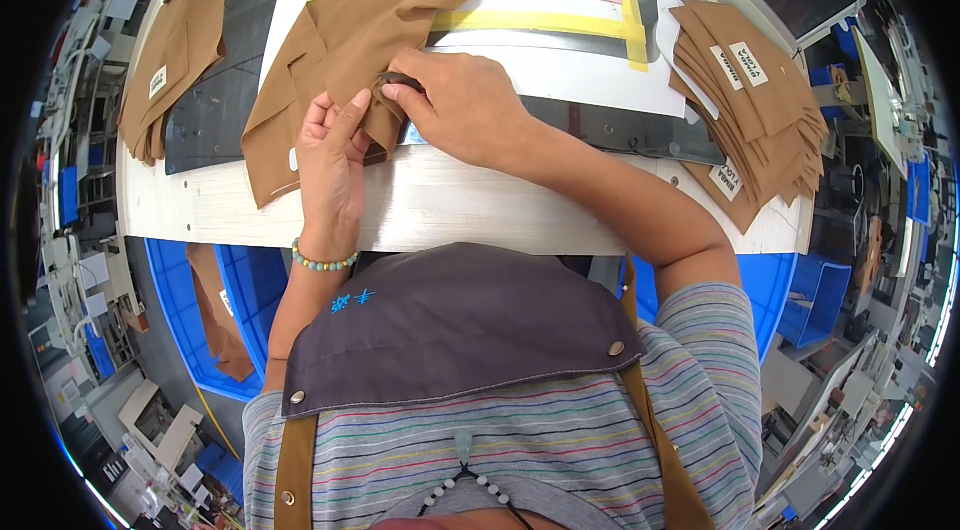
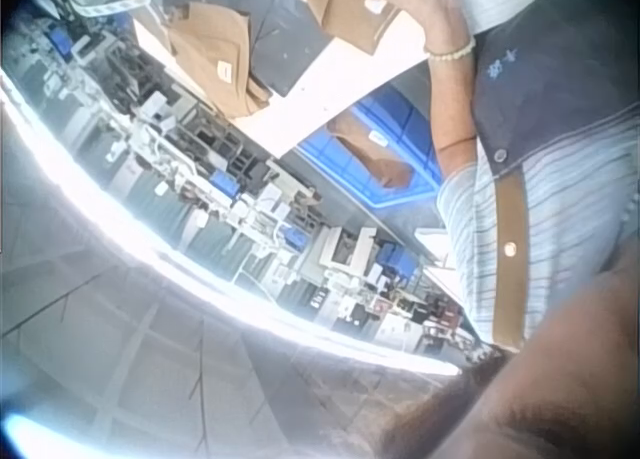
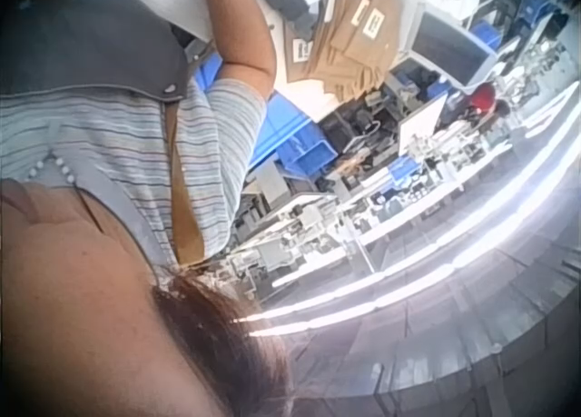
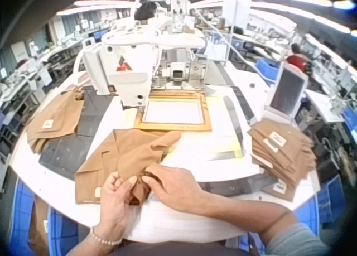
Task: Preparing leather bag components by trimming threads and positioning them into an industrial sewing machine frame.
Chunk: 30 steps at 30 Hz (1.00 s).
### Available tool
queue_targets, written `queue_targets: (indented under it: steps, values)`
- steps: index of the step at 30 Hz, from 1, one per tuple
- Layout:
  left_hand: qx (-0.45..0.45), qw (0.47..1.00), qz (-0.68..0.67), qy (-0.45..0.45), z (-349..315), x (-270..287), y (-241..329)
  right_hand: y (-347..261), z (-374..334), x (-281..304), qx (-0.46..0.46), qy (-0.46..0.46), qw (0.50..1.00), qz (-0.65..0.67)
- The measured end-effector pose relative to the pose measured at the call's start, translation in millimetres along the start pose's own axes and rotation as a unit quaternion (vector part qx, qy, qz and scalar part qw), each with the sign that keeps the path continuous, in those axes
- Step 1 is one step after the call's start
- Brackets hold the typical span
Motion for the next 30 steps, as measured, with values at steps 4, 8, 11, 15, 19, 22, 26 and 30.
queue_targets:
  steps: [4, 8, 11, 15, 19, 22, 26, 30]
  values:
    - [0.0, 1.0, 0.013, -0.012, -0.8, -1.5, 0.8, 2.4, -1.7, -4.1, -0.004, 0.009, 1.0, 0.012]
    - [0.007, 0.999, 0.024, -0.027, 1.9, 3.0, -1.7, 4.8, -0.2, -4.3, 0.014, 0.047, 0.997, 0.051]
    - [0.013, 0.999, 0.029, -0.039, -0.1, -0.9, -1.3, 4.4, 1.4, -2.7, 0.022, 0.062, 0.996, 0.053]
    - [0.022, 0.999, -0.004, -0.038, 0.7, -2.5, -1.4, 0.7, 1.0, -1.2, 0.068, 0.093, 0.993, 0.012]
    - [0.015, 0.999, 0.003, -0.039, 5.1, 6.7, -6.9, -18.2, -8.1, -4.0, 0.125, 0.064, 0.99, -0.017]
    - [-0.001, 1.0, -0.004, -0.002, 10.5, 4.2, 0.3, -76.2, -47.9, -5.5, 0.388, 0.077, 0.916, 0.066]
    - [0.048, 0.998, -0.019, -0.018, 14.9, 12.9, -8.2, -57.4, -33.8, 6.2, 0.283, 0.072, 0.951, 0.096]
    - [0.027, 0.999, -0.032, 0.008, 4.1, 3.0, 1.6, -14.5, -4.7, 16.7, 0.07, 0.063, 0.995, 0.021]
Point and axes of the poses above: each hand's wrist, its own z-axis towards the middle knuckle, its own x-axis out of the back of the hand, y = z × x, the point moved 7 cm from there along z, towards the middle knuckle, and after that the axes turned 4 degrees about -z, right-handed, at the moved point
